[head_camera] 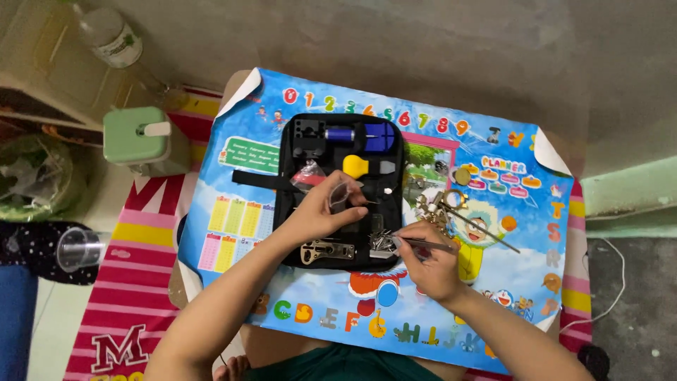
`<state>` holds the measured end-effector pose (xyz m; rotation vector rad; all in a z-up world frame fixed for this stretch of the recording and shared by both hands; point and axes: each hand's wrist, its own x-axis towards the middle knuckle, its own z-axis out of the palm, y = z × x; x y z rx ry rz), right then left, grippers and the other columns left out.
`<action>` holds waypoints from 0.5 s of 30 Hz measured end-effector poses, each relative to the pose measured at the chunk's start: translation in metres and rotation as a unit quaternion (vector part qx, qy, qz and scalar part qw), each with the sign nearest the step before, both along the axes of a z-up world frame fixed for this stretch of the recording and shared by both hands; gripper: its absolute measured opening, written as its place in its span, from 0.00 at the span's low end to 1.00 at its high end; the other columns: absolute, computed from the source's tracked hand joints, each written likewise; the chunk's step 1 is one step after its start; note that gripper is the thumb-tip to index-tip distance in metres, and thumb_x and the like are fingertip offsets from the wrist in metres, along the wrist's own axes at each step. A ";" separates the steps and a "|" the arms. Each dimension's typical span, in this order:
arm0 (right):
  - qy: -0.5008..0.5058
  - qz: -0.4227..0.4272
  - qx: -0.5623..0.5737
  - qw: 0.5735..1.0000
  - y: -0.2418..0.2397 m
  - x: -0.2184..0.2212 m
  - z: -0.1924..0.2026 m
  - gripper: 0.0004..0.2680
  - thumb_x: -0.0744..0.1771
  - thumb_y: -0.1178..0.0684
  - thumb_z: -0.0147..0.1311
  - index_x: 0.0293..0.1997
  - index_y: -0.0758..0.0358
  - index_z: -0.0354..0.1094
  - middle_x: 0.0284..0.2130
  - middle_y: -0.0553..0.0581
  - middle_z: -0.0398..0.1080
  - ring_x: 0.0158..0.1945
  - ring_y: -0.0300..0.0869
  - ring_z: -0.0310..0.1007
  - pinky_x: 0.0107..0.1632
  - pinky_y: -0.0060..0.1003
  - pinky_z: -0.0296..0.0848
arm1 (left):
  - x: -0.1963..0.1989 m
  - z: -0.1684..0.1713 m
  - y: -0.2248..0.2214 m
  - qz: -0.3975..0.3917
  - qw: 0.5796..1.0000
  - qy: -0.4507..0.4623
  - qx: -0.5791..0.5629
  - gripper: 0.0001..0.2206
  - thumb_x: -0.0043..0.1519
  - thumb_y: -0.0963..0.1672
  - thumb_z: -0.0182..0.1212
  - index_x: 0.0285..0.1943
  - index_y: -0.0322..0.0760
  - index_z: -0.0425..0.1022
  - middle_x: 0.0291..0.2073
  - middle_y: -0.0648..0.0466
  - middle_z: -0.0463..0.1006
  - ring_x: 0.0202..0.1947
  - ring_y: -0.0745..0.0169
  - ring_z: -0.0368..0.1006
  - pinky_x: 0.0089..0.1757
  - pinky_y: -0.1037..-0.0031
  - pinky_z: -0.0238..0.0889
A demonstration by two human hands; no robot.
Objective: Adjusting a metal watch band by removing links using a watch repair kit
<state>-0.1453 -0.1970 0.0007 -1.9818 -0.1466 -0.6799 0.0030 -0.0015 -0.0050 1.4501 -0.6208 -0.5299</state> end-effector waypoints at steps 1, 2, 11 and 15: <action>0.004 -0.004 -0.003 1.000 0.001 0.001 0.001 0.01 0.64 0.63 0.63 0.32 0.67 0.76 0.26 0.60 0.77 0.26 0.49 0.80 0.30 0.35 0.76 | 0.000 0.001 0.001 -0.002 1.000 -0.004 -0.010 0.16 0.55 0.39 0.73 0.48 0.34 0.72 0.36 0.47 0.82 0.38 0.62 0.78 0.47 0.65 0.72; 0.004 0.005 -0.004 1.000 0.001 0.002 0.003 0.01 0.64 0.63 0.63 0.32 0.67 0.76 0.26 0.60 0.77 0.26 0.49 0.80 0.30 0.35 0.76 | -0.001 -0.002 0.000 0.007 1.000 -0.004 -0.011 0.16 0.55 0.39 0.73 0.48 0.34 0.72 0.36 0.47 0.82 0.38 0.62 0.78 0.47 0.65 0.72; 0.020 0.005 0.006 1.000 0.004 0.006 0.001 0.01 0.64 0.64 0.62 0.33 0.69 0.75 0.26 0.61 0.77 0.26 0.46 0.78 0.29 0.34 0.74 | -0.002 0.006 0.005 -0.002 1.000 0.001 -0.014 0.16 0.57 0.42 0.72 0.51 0.33 0.73 0.38 0.46 0.83 0.38 0.62 0.78 0.45 0.66 0.72; 0.023 0.002 0.016 1.000 0.004 0.005 0.005 0.01 0.64 0.65 0.61 0.33 0.69 0.75 0.25 0.61 0.76 0.26 0.47 0.78 0.28 0.35 0.74 | -0.003 0.009 0.002 -0.011 1.000 -0.016 0.004 0.20 0.55 0.44 0.74 0.53 0.33 0.73 0.40 0.45 0.83 0.38 0.61 0.77 0.45 0.65 0.71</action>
